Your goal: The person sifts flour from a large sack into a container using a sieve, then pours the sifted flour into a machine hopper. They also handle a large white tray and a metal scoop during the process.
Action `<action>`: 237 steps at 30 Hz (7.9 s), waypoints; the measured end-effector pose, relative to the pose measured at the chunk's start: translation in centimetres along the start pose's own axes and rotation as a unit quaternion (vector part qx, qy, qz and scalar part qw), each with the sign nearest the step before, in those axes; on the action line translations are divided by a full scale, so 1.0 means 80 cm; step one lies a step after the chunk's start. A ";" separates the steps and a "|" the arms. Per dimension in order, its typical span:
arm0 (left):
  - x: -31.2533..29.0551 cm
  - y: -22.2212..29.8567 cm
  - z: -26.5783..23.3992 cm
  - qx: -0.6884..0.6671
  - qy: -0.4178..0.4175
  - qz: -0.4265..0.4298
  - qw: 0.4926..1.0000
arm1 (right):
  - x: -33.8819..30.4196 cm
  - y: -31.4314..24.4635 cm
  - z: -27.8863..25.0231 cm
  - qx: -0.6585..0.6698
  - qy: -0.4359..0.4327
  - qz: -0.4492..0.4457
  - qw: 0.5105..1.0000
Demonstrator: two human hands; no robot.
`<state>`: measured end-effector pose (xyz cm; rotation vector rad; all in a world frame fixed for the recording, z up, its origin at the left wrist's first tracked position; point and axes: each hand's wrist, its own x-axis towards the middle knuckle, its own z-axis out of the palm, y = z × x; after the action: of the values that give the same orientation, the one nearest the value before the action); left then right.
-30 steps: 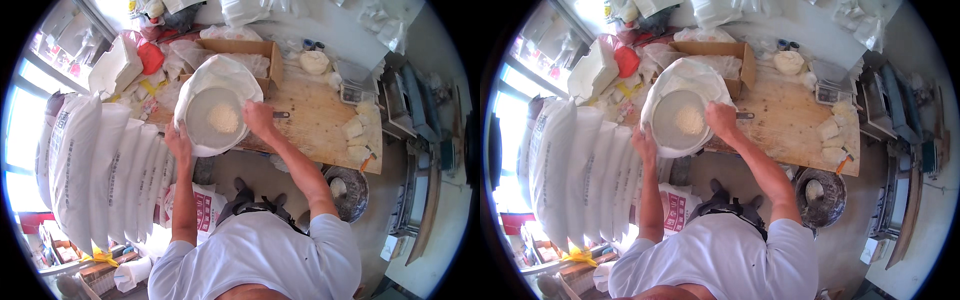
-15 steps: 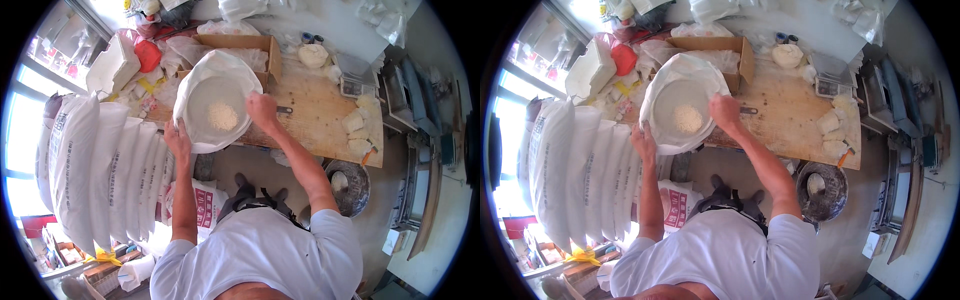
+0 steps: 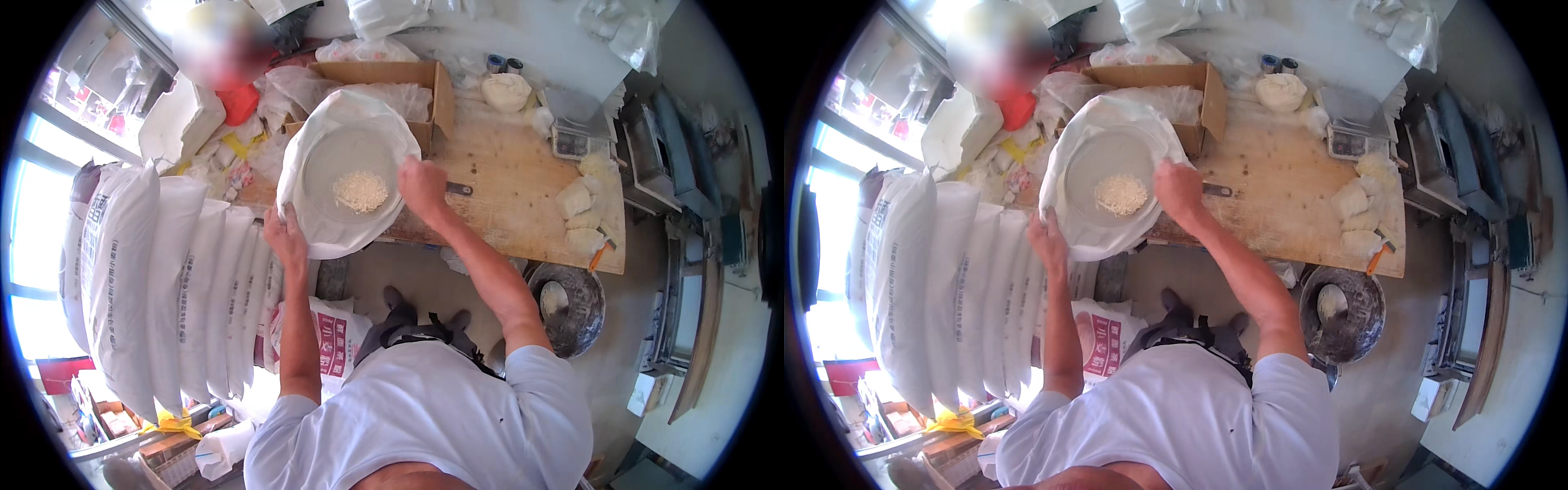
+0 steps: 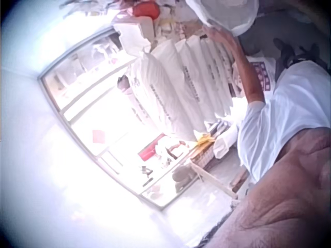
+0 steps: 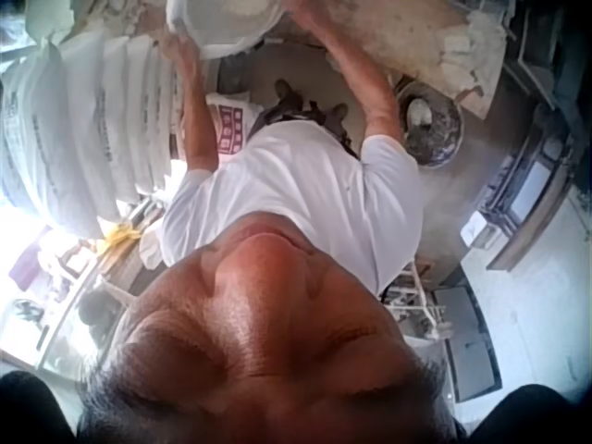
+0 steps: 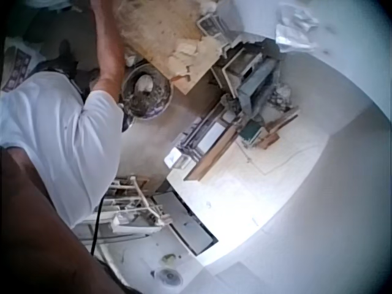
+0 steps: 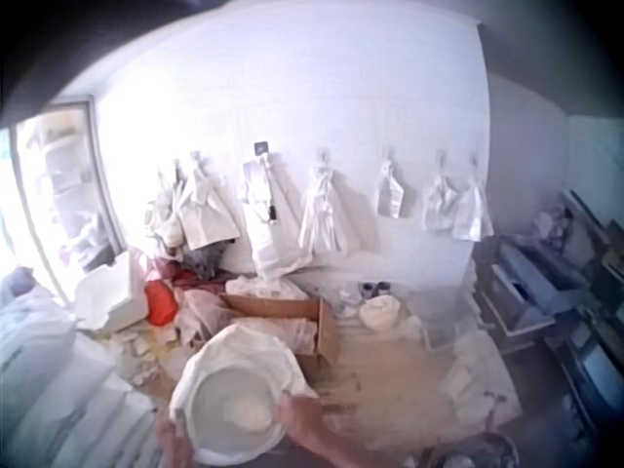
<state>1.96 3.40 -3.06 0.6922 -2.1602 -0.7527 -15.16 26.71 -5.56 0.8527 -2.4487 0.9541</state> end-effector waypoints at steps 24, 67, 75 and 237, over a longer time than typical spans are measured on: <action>-0.146 0.187 0.084 -0.201 -0.162 0.098 0.961 | -0.376 0.223 -0.326 -0.018 0.191 0.397 0.898; -0.334 0.156 0.140 -0.118 -0.400 -0.032 0.908 | -0.779 0.424 -0.409 0.063 0.053 0.598 0.797; -0.286 0.080 0.055 -0.208 -0.310 -0.154 0.915 | -0.249 0.185 -0.353 0.364 0.058 0.379 0.849; -0.205 0.181 0.595 -0.280 -0.392 -0.258 0.837 | -0.926 0.551 -0.149 0.026 -0.254 0.793 0.553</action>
<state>-28.78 38.28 -27.23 0.7164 -2.2191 -2.1720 12.60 90.61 -57.73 -1.8561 -3.2696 1.2145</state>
